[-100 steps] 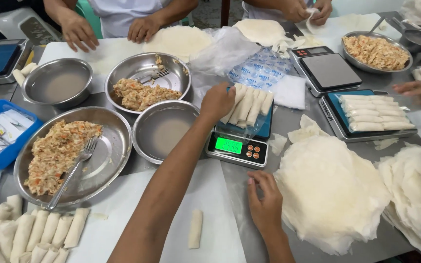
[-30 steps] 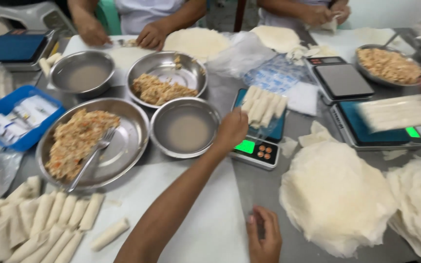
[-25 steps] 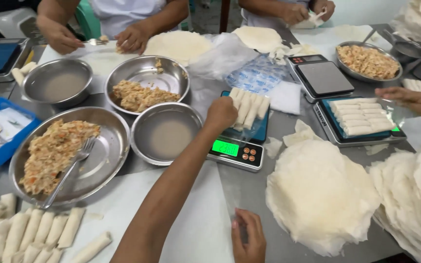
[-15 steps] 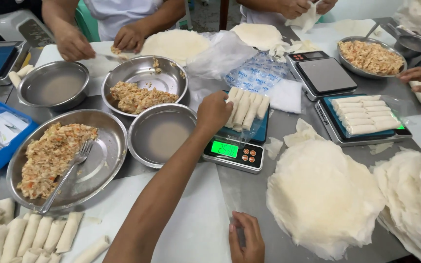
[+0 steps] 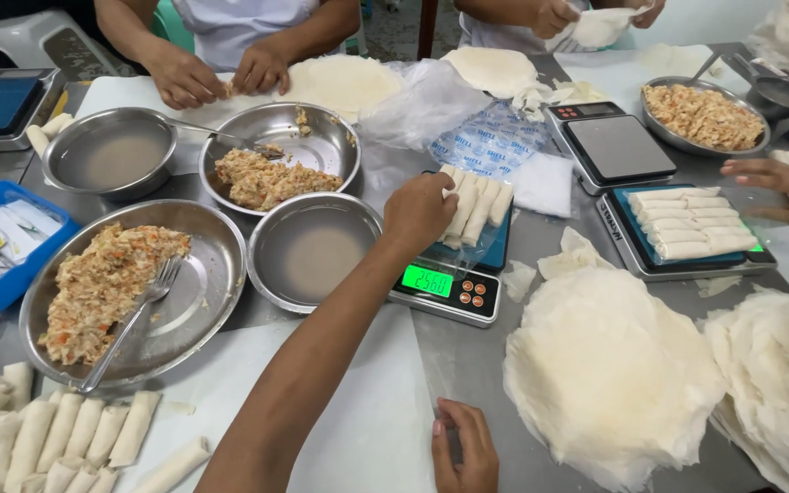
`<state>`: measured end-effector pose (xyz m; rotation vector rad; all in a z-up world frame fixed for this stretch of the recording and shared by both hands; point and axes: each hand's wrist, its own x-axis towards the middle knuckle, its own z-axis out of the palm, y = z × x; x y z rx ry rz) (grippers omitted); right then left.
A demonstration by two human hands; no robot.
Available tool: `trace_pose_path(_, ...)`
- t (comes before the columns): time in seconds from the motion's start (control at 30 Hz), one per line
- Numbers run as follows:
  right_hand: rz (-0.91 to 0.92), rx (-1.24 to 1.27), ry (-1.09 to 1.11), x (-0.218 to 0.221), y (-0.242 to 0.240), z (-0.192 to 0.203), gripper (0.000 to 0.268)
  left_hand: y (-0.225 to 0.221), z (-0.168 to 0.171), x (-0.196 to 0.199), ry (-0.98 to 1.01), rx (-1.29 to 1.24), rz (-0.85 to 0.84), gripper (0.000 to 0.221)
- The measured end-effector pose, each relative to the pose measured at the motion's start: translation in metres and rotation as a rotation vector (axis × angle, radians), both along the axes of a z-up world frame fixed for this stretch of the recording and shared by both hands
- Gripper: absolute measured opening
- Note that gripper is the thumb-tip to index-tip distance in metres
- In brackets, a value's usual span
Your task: Manually rolling lumpia by placing filling on wrappers and folding them into cylinders.
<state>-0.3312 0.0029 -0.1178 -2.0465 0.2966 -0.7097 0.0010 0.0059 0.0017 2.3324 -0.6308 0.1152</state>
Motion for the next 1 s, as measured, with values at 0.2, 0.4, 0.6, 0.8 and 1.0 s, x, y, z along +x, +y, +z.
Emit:
trace_pose_path(0.2,0.026,-0.043,-0.05,0.002,-0.001,-0.002,0.027,-0.025,0.008,-0.006,0.062,0.303,-0.094,0.063)
trace_pose_path(0.4,0.069,-0.054,-0.048,0.002,-0.002,0.002,0.026,-0.021,0.014,-0.021,0.045,0.225,-0.134,0.036)
trace_pose_path(0.6,0.036,-0.014,0.042,0.001,-0.006,0.0,0.027,0.021,0.043,-0.048,0.639,-0.427,-0.089,0.04)
trace_pose_path(0.8,0.062,-0.12,-0.037,-0.003,-0.011,-0.007,0.024,0.099,-0.016,-0.115,0.872,-1.004,0.158,0.072)
trace_pose_path(1.0,0.045,-0.22,-0.139,-0.007,-0.008,-0.015,0.017,0.238,0.008,-0.251,0.757,-0.403,0.257,0.056)
